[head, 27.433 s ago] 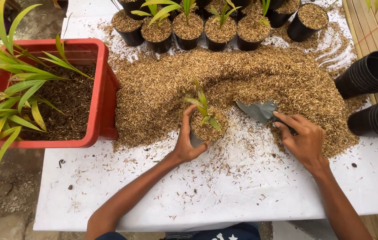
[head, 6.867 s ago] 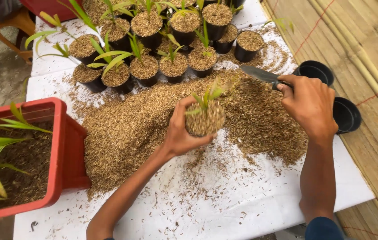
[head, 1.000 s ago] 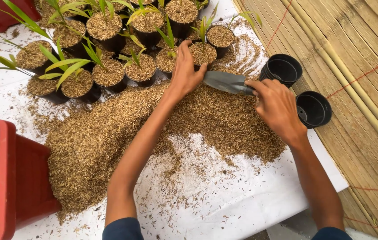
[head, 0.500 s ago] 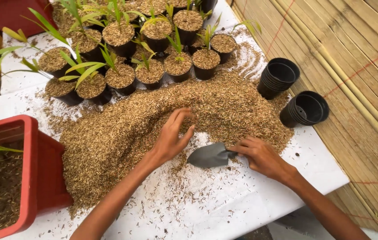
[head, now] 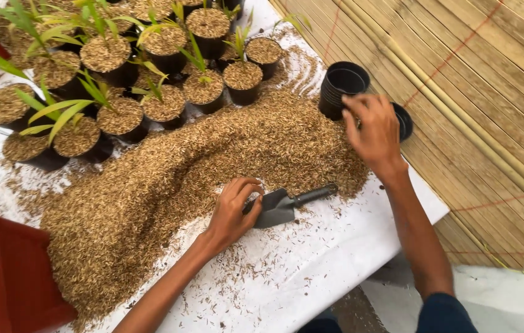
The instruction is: The person uses a small trowel to scoop rice husks from a pile and fill black plastic pots. They place small green seedlings into the pots and add more husks around the base of the plants, occasionally patting the material down with the trowel.
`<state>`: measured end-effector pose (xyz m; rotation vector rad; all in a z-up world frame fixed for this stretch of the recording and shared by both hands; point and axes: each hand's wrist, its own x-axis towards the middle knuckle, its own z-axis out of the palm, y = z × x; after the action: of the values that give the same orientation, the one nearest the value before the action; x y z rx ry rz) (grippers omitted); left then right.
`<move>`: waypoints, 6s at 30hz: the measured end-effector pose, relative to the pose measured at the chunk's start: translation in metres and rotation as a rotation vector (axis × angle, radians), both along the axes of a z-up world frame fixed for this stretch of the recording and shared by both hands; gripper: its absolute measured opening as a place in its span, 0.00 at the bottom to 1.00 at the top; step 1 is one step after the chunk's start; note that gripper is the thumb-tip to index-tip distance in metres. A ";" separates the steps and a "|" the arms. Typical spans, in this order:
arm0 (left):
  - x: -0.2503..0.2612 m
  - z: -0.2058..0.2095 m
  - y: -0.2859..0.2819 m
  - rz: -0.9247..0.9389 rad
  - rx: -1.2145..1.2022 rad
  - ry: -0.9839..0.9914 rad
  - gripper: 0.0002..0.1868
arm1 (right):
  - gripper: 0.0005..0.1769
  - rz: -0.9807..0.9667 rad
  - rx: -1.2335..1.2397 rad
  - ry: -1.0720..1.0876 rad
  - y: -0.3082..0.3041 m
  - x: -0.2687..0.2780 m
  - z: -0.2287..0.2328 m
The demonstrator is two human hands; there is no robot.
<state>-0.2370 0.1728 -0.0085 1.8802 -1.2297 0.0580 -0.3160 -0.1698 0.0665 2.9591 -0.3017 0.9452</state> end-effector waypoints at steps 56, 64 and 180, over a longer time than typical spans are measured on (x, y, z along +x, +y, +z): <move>-0.057 0.027 0.162 0.600 -0.352 0.626 0.54 | 0.33 0.160 0.185 1.343 0.158 0.004 0.044; -0.065 -0.002 0.196 0.675 -0.437 0.450 0.56 | 0.43 0.222 0.238 1.200 0.131 -0.027 -0.029; -0.026 0.015 0.095 0.189 -0.249 0.633 0.48 | 0.16 0.812 0.562 0.241 0.224 0.040 0.061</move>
<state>-0.2631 0.2678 0.0067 1.6091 -0.5827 -0.2541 -0.2763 0.0541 0.1279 3.7297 0.8417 0.5499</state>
